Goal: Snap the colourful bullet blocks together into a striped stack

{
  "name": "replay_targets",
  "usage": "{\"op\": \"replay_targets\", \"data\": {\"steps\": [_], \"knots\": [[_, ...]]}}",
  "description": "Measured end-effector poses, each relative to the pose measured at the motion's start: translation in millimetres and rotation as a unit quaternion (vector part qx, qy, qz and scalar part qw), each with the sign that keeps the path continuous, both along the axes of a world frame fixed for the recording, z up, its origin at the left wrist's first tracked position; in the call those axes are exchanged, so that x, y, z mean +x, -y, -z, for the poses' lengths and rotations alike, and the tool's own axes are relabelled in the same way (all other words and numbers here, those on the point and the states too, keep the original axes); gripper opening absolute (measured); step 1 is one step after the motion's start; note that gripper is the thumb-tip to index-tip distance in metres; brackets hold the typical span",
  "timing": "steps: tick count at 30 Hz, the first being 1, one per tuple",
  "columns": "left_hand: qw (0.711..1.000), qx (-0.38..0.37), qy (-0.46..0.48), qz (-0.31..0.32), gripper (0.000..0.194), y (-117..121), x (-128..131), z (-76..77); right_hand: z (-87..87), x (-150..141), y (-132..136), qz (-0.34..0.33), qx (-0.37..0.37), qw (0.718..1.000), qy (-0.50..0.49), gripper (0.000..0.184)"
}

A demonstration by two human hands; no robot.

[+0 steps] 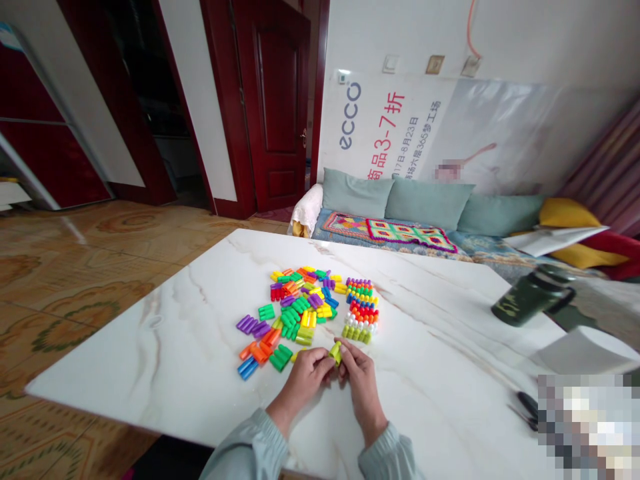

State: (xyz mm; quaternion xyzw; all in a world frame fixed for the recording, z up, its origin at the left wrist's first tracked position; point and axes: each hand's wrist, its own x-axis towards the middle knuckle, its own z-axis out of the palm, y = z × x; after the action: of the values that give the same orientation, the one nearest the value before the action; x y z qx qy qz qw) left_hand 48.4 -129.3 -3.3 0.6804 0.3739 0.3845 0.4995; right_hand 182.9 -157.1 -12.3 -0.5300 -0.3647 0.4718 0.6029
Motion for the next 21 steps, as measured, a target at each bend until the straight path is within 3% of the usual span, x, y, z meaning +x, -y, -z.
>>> {"op": "replay_targets", "data": {"steps": [9,16,21], "knots": [[0.999,-0.032,0.023,0.019,0.046,1.0,-0.8,0.2,0.5,6.6,-3.5,-0.057,-0.039,0.997,-0.021,0.055],[0.999,0.034,-0.024,-0.012,0.04,-2.0,-1.2,2.4,2.3,6.9,0.1,-0.007,0.023,0.998,-0.06,0.044],[0.999,0.036,-0.035,-0.014,0.036,-2.4,-0.6,-0.4,2.4,1.9,4.8,-0.006,0.044,0.996,-0.073,0.038]]}}
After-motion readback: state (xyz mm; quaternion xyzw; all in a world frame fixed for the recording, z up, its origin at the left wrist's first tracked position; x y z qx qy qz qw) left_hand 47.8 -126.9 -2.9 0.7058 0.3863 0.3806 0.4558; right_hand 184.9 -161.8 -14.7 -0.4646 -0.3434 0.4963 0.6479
